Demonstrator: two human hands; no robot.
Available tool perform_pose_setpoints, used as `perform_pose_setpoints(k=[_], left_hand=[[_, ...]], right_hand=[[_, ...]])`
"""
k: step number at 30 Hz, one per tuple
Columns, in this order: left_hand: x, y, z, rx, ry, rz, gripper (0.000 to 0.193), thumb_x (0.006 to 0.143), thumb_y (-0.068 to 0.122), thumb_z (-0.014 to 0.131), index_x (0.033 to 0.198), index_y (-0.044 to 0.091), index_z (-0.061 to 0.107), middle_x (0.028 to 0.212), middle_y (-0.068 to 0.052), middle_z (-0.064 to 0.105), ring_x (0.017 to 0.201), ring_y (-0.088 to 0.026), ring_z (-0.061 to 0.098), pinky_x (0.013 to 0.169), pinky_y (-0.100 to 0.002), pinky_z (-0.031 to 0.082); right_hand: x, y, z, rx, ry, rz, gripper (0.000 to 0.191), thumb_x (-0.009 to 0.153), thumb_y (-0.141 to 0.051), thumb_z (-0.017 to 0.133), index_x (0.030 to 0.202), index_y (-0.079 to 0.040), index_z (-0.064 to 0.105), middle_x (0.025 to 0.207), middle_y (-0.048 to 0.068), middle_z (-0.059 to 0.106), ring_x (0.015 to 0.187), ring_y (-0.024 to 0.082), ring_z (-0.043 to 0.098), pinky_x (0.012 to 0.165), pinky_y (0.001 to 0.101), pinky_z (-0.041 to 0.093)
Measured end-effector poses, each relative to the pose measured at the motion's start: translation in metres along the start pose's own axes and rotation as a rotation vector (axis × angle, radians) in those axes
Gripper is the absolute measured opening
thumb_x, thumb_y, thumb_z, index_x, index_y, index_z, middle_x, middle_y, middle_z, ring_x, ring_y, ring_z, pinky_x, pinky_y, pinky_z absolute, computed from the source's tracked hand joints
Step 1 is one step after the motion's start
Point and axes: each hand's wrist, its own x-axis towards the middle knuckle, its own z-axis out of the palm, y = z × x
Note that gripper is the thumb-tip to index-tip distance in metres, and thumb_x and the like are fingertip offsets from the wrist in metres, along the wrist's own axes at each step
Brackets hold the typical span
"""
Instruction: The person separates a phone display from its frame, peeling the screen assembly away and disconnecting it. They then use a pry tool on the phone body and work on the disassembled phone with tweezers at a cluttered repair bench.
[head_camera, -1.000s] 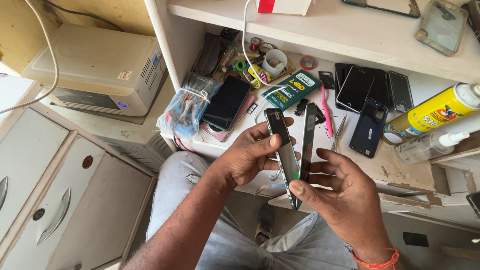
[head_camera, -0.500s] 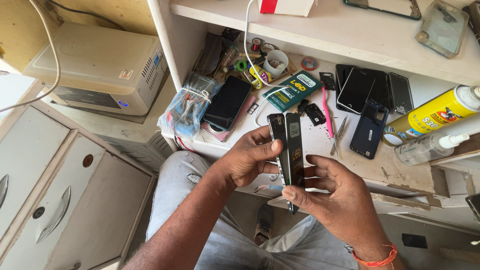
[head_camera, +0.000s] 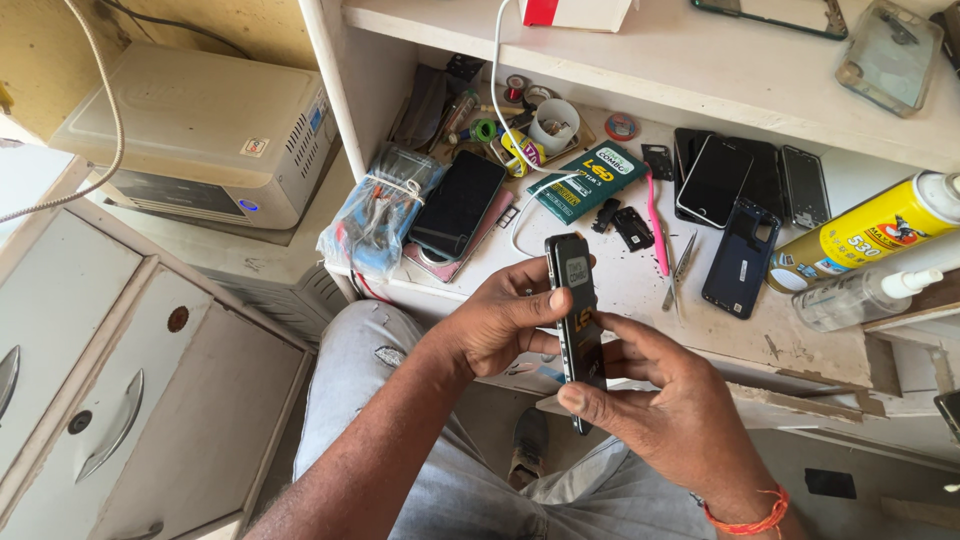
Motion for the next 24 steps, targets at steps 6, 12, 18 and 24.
perform_pose_setpoints(k=[6, 12, 18, 24], left_hand=[[-0.003, -0.003, 0.001, -0.006, -0.005, -0.025, 0.077, 0.079, 0.038, 0.088, 0.145, 0.013, 0.057, 0.116, -0.001, 0.069, 0.103, -0.017, 0.067, 0.078, -0.034, 0.06], [-0.004, -0.011, -0.003, -0.075, -0.043, -0.047, 0.077, 0.08, 0.032, 0.088, 0.147, 0.013, 0.055, 0.117, -0.002, 0.068, 0.107, -0.017, 0.067, 0.085, -0.036, 0.063], [0.0, -0.015, -0.007, -0.108, 0.021, -0.033, 0.073, 0.082, 0.027, 0.086, 0.146, 0.009, 0.056, 0.117, -0.006, 0.071, 0.104, -0.02, 0.071, 0.081, -0.037, 0.065], [0.003, -0.011, 0.014, -0.011, 0.232, -0.127, 0.074, 0.081, 0.023, 0.087, 0.141, -0.003, 0.053, 0.108, -0.012, 0.07, 0.091, -0.023, 0.074, 0.074, -0.038, 0.067]], right_hand=[[0.0, 0.005, 0.003, -0.028, -0.015, -0.069, 0.074, 0.071, -0.024, 0.088, 0.138, -0.008, 0.063, 0.098, 0.008, 0.079, 0.087, 0.017, 0.078, 0.076, 0.0307, 0.067], [0.002, 0.017, 0.006, -0.054, -0.031, -0.017, 0.08, 0.071, -0.024, 0.086, 0.146, -0.012, 0.06, 0.109, 0.008, 0.07, 0.094, 0.015, 0.078, 0.078, 0.031, 0.064], [0.002, 0.038, 0.011, -0.327, 0.009, -0.145, 0.068, 0.078, -0.037, 0.083, 0.136, -0.006, 0.066, 0.11, 0.009, 0.069, 0.099, 0.02, 0.069, 0.079, 0.0322, 0.063], [0.001, 0.056, 0.01, -0.598, 0.116, -0.455, 0.048, 0.091, -0.045, 0.081, 0.114, -0.003, 0.076, 0.111, 0.013, 0.063, 0.102, 0.026, 0.067, 0.084, 0.035, 0.053]])
